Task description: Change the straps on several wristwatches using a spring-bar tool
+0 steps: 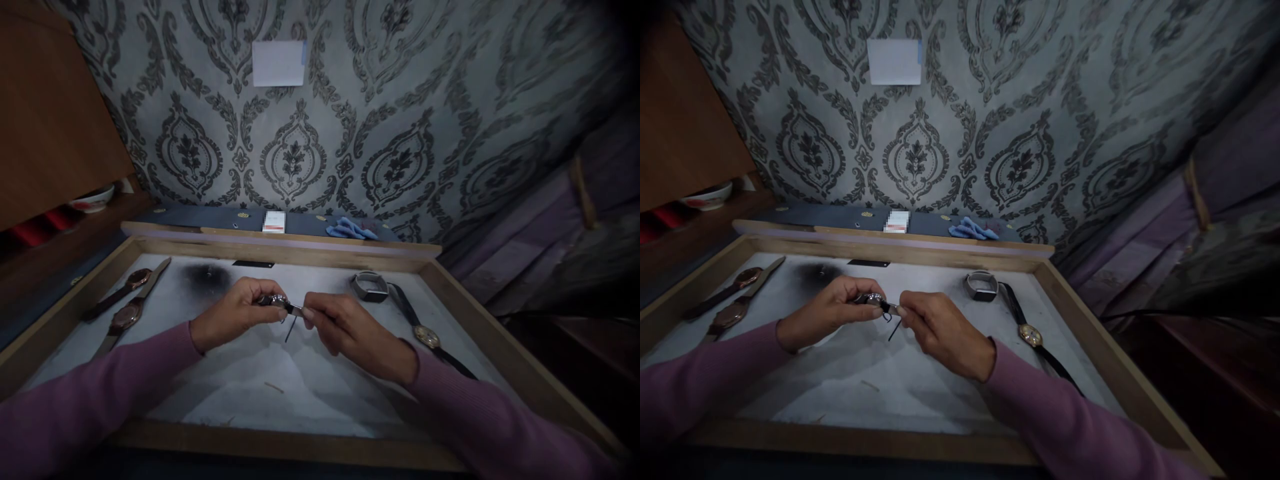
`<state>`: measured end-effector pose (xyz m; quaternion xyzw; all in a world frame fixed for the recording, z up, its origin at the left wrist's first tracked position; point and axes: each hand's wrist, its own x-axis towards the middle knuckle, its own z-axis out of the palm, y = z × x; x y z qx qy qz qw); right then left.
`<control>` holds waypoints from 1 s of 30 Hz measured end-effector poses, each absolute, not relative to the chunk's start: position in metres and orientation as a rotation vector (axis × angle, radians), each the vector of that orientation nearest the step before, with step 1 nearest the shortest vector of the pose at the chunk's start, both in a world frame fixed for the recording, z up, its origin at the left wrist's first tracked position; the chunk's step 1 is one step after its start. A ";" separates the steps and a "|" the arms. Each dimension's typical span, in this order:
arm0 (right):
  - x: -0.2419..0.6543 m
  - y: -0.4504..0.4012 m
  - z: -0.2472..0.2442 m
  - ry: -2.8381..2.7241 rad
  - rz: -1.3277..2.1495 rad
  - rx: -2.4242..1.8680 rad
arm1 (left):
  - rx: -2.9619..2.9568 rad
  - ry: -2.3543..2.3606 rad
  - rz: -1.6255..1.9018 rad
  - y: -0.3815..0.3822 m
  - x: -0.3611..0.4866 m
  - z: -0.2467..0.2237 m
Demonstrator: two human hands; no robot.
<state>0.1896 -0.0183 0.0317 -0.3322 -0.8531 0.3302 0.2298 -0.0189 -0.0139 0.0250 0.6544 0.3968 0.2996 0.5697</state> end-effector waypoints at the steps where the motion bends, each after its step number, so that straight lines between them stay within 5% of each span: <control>1: 0.189 -0.019 0.030 -2.367 0.816 -0.907 | 1.551 0.935 0.695 -0.014 -0.019 0.026; 20: 0.189 -0.020 0.017 -2.591 0.302 -0.898 | 1.428 0.911 0.628 -0.015 -0.021 0.021; 27: 0.190 -0.014 0.017 -2.442 0.889 -0.848 | 1.670 0.891 0.631 -0.015 -0.023 0.022; 30: 0.189 -0.015 0.017 -2.442 0.824 -0.835 | 1.650 0.877 0.632 -0.015 -0.024 0.024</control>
